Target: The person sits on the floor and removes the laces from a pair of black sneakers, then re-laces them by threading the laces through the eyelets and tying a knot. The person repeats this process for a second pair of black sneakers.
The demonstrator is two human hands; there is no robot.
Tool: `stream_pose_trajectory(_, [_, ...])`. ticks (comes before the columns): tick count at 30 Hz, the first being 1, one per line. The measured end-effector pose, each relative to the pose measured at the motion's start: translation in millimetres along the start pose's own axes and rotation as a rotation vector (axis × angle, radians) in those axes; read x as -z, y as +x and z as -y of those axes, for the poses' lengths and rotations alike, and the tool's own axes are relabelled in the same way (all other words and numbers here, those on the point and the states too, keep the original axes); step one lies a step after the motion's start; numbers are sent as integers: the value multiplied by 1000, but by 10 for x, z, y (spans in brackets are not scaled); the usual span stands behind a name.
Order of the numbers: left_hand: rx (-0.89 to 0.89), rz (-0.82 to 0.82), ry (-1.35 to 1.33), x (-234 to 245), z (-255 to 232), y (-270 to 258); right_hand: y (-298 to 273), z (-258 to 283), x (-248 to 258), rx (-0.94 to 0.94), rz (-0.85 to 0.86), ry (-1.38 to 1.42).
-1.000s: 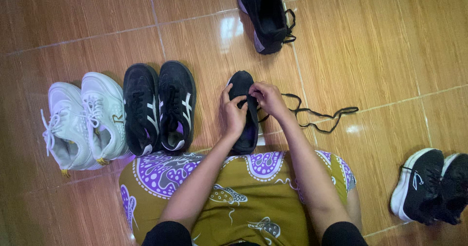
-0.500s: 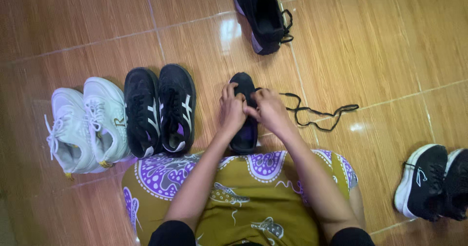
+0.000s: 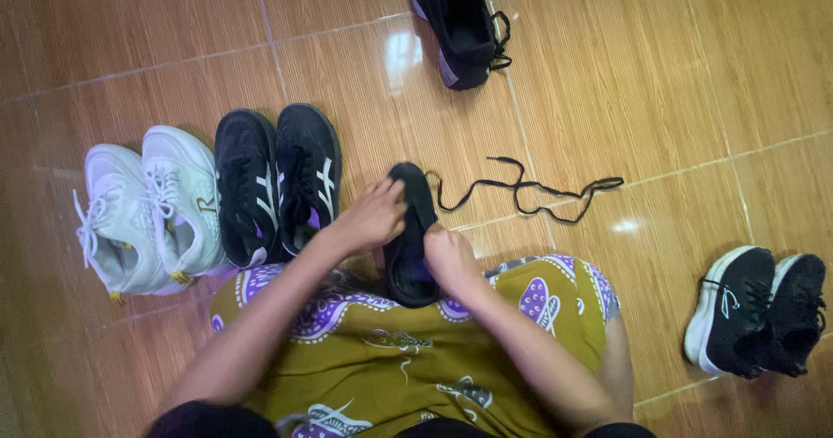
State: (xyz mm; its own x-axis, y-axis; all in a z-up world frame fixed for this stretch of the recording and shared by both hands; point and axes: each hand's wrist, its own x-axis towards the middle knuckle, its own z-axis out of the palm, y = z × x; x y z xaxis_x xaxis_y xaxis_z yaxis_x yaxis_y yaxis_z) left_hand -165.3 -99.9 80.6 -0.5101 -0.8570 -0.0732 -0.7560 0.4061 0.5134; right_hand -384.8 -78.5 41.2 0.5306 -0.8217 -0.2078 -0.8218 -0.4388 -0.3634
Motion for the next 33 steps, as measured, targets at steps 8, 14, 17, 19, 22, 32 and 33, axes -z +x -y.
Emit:
stream_pose_trajectory(8, [36, -137, -171, 1404, 556, -1603, 199, -485, 63, -135, -79, -157])
stream_pose_trajectory(14, [148, -693, -102, 2057, 267, -1749, 305, -244, 703, -166, 17, -212])
stream_pose_trajectory(17, [56, -644, -121, 1998, -295, -870, 215, -21, 1445, 95, -203, 198])
stream_pose_trajectory(19, [179, -543, -350, 1767, -848, -328, 128, 101, 1882, 348, -335, 650])
stream_pose_trajectory(22, [-107, -665, -234, 1656, -1247, 308, 136, 289, 2270, 385, -496, 831])
stream_pose_trajectory(32, [391, -528, -337, 397, -709, 434, 535, -1399, 2835, 49, -1210, 1015])
stream_pose_trajectory(33, [447, -507, -302, 159, -672, 428, 545, -1597, 2860, 9, -1313, 966])
